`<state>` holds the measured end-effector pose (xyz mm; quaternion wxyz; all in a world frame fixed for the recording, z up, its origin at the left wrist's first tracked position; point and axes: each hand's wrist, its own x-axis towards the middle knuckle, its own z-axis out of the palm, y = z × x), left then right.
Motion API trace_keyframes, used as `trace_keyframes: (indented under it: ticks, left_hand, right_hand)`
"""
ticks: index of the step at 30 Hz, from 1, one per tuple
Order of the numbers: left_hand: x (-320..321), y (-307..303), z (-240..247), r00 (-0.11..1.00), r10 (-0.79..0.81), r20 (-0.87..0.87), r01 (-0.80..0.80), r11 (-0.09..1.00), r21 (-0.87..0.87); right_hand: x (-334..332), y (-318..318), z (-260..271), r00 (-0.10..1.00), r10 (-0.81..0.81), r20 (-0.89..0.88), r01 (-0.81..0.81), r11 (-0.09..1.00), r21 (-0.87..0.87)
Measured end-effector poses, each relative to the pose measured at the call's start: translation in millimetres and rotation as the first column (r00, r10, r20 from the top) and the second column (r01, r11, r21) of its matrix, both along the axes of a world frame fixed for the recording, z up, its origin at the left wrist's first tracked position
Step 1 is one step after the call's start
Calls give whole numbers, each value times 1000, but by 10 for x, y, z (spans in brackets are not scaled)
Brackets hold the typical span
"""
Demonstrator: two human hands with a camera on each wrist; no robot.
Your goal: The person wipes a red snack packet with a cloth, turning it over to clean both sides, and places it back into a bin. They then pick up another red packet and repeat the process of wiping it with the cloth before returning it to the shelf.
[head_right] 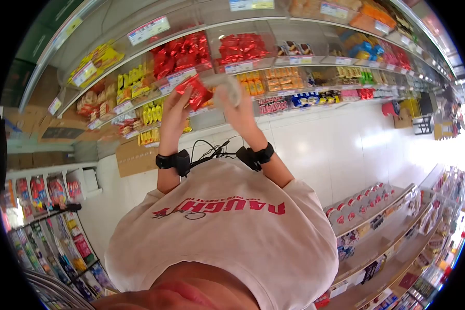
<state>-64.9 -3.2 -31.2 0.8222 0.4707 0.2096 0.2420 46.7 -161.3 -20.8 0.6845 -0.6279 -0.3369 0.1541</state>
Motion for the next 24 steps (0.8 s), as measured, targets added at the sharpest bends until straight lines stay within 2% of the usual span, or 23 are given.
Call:
trace_keyframes:
  ticks: [1,3,4,7,8,11,14,17,19,22,23,24]
  left_hand:
    - [3,19,-42,1000,16,4,-16,997,70]
    - [34,7,-66,999,32,16,-35,978,208]
    - [2,-102,115,998,47,-48,-39,988,151]
    - [53,-73,-43,999,16,-35,-8,970,242]
    - [48,-62,-82,999,21,-38,-11,970,244]
    - [7,-103,16,999,16,-49,-3,971,241]
    - [-15,-129,34,999,-26,-45,35,978,208]
    - [-13,-137,12,1000,11,-12,-9,986,168]
    - [-23,-52,-84,998,69,3,-68,979,193]
    - [-77,26,-35,996,70,-53,-45,925,376]
    - [-80,10,-29,997,20,-77,13,913,407]
    - [-77,-37,-26,994,-30,-104,73,897,436]
  right_hand:
    - [21,-6,-33,974,-47,-223,45,999,-14]
    - [71,33,-73,952,16,-305,-43,996,-84]
    - [79,44,-80,938,37,-346,-82,990,-116]
    - [-160,210,-206,960,67,-272,-58,998,39]
    - [-139,224,-218,985,93,-145,-85,995,55]
    - [-92,159,-59,977,122,-177,-135,988,-69]
    - [-78,202,-147,989,-54,-135,48,998,-50]
    - [-13,145,-122,985,68,-161,-75,996,-41]
    - [32,100,-169,969,25,-245,-30,999,-16]
    - [-3,148,-49,913,-44,-406,64,997,36]
    - [-29,182,-1,883,-69,-464,105,993,52]
    - [-60,239,-44,898,-67,-435,105,992,65]
